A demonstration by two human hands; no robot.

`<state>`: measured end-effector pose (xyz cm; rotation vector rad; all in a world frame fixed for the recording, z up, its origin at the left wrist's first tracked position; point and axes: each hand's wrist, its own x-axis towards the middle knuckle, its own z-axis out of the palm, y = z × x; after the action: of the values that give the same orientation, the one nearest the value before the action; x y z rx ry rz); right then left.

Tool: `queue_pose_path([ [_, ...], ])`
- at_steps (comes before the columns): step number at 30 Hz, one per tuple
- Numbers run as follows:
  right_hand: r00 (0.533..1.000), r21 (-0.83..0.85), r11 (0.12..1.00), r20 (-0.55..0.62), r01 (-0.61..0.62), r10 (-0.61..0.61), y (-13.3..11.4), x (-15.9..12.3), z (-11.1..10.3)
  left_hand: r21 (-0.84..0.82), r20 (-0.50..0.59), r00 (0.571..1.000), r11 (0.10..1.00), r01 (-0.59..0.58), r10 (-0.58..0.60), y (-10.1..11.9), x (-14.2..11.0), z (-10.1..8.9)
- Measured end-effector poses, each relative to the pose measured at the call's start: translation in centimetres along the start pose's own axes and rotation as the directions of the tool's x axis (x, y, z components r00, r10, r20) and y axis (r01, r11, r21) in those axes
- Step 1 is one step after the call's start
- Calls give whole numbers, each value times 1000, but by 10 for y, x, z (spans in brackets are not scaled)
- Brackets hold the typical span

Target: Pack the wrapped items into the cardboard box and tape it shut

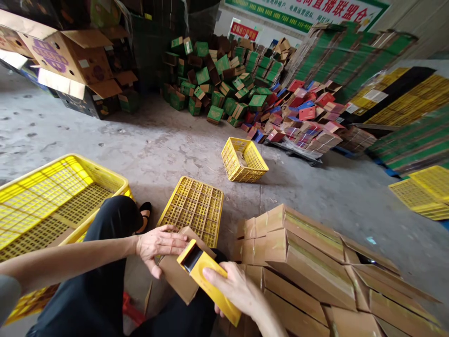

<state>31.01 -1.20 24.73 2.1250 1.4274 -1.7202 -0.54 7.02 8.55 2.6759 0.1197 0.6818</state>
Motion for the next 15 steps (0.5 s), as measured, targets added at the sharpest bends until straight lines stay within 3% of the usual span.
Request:
queue_pose_path([
  [7,999,83,996,4,39,-39,9,-7,-13,43,-20,999,999,26,-25,-4,-1,-7],
  [15,1000,111,994,-10,-13,14,14,-5,-9,-1,11,998,998,-66,66,22,24,-27],
])
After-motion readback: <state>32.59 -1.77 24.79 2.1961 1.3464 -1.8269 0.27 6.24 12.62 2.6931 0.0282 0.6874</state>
